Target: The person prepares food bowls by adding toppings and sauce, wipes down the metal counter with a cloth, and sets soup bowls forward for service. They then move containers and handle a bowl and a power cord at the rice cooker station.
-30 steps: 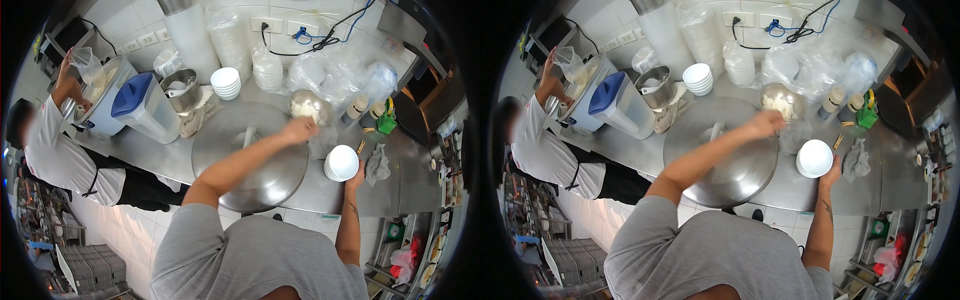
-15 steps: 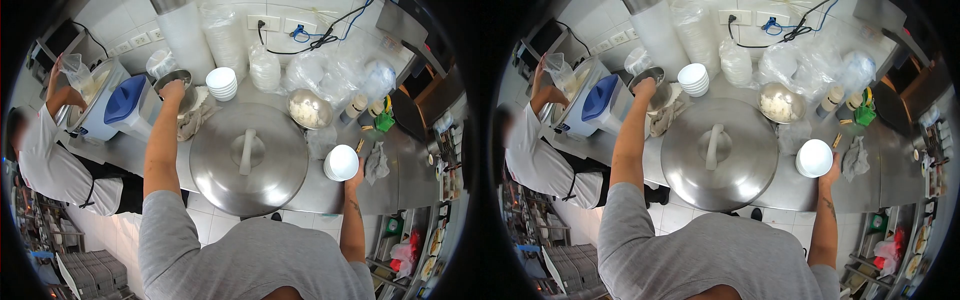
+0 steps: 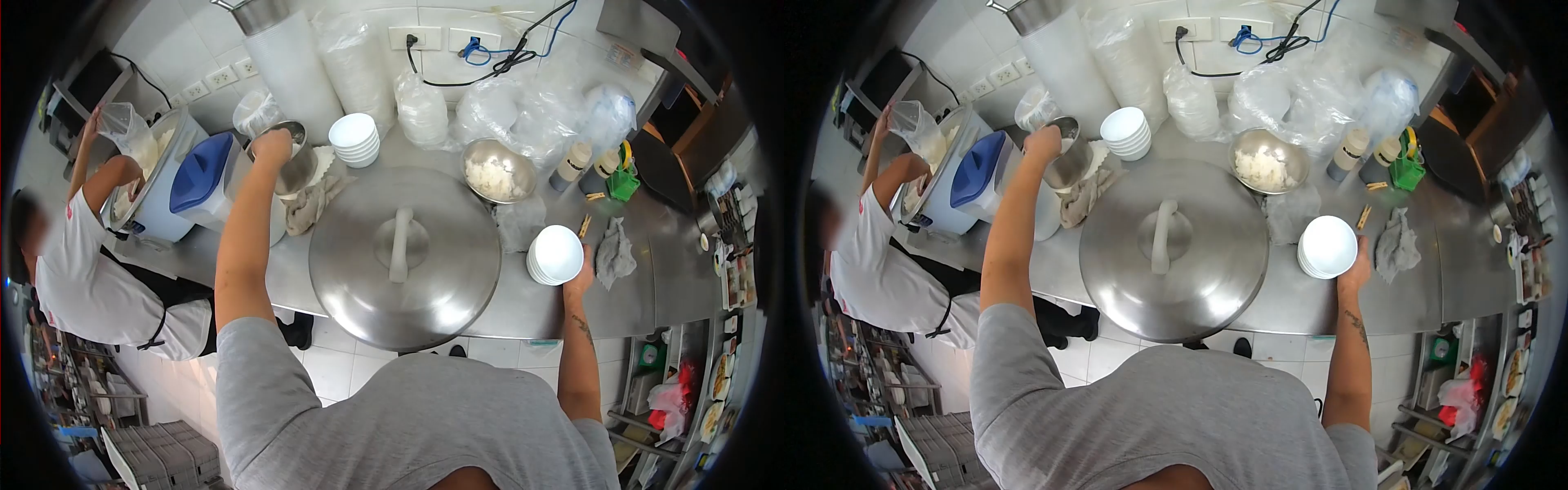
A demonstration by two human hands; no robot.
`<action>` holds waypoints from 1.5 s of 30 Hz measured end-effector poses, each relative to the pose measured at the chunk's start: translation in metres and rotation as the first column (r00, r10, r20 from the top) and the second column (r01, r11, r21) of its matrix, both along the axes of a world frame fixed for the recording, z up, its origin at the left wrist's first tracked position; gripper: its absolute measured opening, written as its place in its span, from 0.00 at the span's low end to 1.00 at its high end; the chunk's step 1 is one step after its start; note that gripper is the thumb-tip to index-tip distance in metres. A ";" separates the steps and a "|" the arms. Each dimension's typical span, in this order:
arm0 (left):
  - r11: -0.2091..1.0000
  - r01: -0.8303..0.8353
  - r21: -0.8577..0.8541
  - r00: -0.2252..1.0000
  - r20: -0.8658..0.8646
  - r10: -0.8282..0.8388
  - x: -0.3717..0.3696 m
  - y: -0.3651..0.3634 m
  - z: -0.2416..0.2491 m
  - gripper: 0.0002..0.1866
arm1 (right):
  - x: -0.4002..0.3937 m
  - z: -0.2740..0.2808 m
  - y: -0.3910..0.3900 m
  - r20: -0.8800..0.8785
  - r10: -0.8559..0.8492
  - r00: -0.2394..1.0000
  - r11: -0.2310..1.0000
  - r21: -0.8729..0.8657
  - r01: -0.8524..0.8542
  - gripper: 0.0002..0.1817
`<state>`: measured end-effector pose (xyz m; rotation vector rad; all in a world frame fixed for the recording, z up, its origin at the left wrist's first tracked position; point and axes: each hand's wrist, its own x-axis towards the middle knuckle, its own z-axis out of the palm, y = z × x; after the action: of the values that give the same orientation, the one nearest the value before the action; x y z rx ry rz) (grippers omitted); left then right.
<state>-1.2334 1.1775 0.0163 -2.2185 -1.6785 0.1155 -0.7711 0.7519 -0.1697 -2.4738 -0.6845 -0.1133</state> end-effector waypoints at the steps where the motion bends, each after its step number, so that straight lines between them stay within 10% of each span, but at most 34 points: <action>1: 1.000 0.004 0.000 1.000 -0.009 -0.004 0.002 -0.009 0.000 0.12 | 0.000 0.001 0.000 0.000 0.001 1.000 1.000 0.009 -0.001 0.13; 14: 0.994 0.089 0.071 0.995 0.027 -0.091 -0.016 -0.015 -0.058 0.14 | -0.005 0.003 -0.001 0.035 0.024 0.999 0.994 0.109 -0.028 0.10; 26: 0.995 -0.089 -0.035 0.762 0.641 0.091 -0.010 -0.078 -0.051 0.14 | 0.007 -0.012 0.000 0.081 0.009 0.997 0.986 0.163 -0.022 0.15; 32: 0.948 0.205 -0.243 0.732 0.681 0.016 -0.035 -0.084 -0.145 0.17 | 0.009 -0.015 0.000 0.114 0.004 0.993 0.984 0.176 -0.024 0.16; 45: 0.977 0.014 -0.212 0.698 0.702 0.143 -0.033 -0.084 -0.159 0.21 | 0.005 -0.011 -0.002 0.134 0.022 0.991 0.979 0.197 -0.048 0.16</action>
<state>-1.2660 1.0936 -0.1429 -2.5404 -2.2096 -0.6953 -0.7656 0.7498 -0.1811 -2.2753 -0.7339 -0.3181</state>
